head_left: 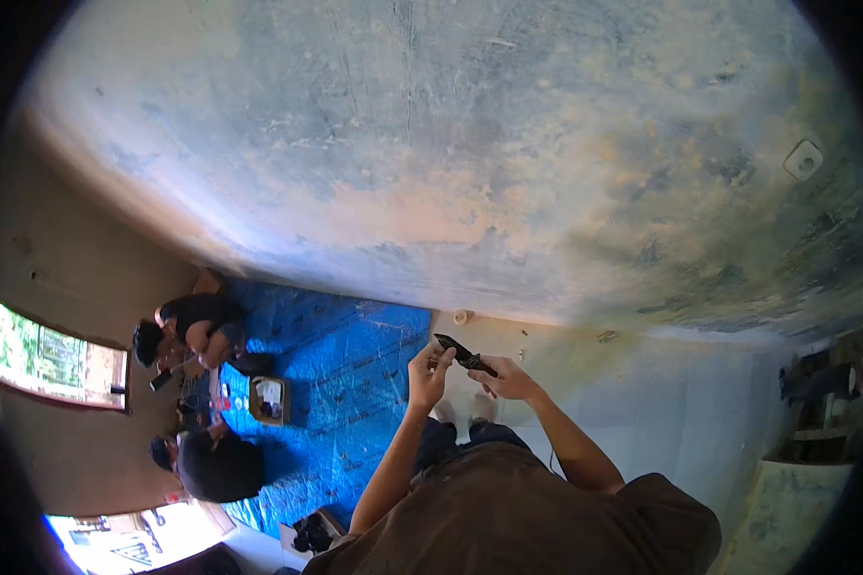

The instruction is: Using a knife to scrape or carve into a damaged section of a wall for repair.

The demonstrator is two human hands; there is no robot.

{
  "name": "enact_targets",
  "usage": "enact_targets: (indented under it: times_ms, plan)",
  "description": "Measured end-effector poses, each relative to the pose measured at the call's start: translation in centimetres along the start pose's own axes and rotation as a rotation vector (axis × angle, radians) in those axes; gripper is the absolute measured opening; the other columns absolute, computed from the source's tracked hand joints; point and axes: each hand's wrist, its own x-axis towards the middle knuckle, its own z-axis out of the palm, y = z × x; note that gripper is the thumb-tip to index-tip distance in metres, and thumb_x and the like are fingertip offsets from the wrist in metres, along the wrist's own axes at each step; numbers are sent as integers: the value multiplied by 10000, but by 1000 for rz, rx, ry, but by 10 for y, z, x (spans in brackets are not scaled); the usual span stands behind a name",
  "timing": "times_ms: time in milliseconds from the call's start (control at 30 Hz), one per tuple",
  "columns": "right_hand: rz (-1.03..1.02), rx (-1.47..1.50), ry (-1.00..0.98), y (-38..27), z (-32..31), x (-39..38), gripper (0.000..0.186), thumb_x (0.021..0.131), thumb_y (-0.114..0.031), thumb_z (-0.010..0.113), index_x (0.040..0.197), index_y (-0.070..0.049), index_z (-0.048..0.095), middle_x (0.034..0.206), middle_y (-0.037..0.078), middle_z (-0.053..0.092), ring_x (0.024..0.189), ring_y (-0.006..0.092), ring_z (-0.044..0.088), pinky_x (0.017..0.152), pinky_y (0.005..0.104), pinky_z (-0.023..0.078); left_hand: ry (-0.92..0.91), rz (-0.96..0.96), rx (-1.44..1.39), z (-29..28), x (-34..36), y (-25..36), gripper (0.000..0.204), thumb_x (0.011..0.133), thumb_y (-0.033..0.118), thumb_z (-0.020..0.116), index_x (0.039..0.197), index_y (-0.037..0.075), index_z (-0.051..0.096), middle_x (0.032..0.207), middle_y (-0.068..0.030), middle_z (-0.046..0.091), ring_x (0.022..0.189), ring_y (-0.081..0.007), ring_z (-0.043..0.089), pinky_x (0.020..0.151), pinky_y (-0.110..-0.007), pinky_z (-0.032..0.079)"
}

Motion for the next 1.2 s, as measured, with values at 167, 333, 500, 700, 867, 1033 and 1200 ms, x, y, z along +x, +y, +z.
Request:
enact_targets:
  times_ms: [167, 333, 500, 700, 867, 1033, 1200]
  plan:
    - [55, 54, 183, 22, -6, 68, 282, 1001, -297, 563, 864, -50, 567, 603, 5, 554, 500, 86, 515, 463, 273, 402, -59, 76, 47, -7, 87, -25, 197, 919, 152, 674, 806, 19, 581, 677, 20, 504, 645, -55, 430, 572, -239, 375]
    - [-191, 104, 344, 108, -13, 167, 293, 1010, -302, 530, 873, -45, 564, 625, 14, 552, 546, 97, 519, 521, 269, 420, -168, 469, 208, -4, 191, -126, 128, 845, 120, 733, 849, 31, 641, 686, -83, 581, 615, -188, 525, 556, -313, 409]
    - [-396, 188, 366, 184, -18, 251, 273, 1032, -285, 482, 940, -32, 529, 646, 1, 511, 550, 86, 491, 518, 268, 404, -227, 687, 156, 6, 256, -200, 100, 844, 90, 719, 862, 40, 633, 719, -85, 598, 666, -219, 538, 599, -335, 415]
    - [-596, 71, 623, 247, -20, 318, 205, 1015, -222, 519, 980, -21, 539, 642, 6, 508, 541, 91, 475, 508, 279, 388, -100, 1168, 244, 18, 310, -255, 118, 822, 94, 720, 862, 63, 614, 830, -64, 609, 798, -259, 488, 771, -359, 379]
    - [-714, 4, 938, 266, -20, 344, 182, 983, -167, 571, 1016, 11, 556, 582, 109, 499, 466, 218, 492, 470, 361, 369, 11, 1318, 351, 37, 328, -271, 123, 801, 163, 747, 812, 114, 634, 791, -24, 598, 800, -235, 446, 817, -354, 290]
    - [-817, -180, 1115, 254, -16, 328, 201, 979, -183, 572, 1029, 11, 560, 628, 184, 558, 548, 394, 572, 497, 425, 393, 88, 1381, 340, 50, 333, -271, 229, 748, 223, 802, 703, 126, 599, 728, -6, 555, 779, -222, 439, 801, -349, 279]
    - [-818, -302, 1214, 247, -30, 329, 208, 970, -194, 579, 983, 12, 555, 664, 226, 587, 617, 438, 598, 519, 451, 425, 117, 1394, 286, 56, 340, -281, 272, 748, 232, 803, 678, 123, 564, 711, 1, 545, 731, -206, 433, 785, -345, 261]
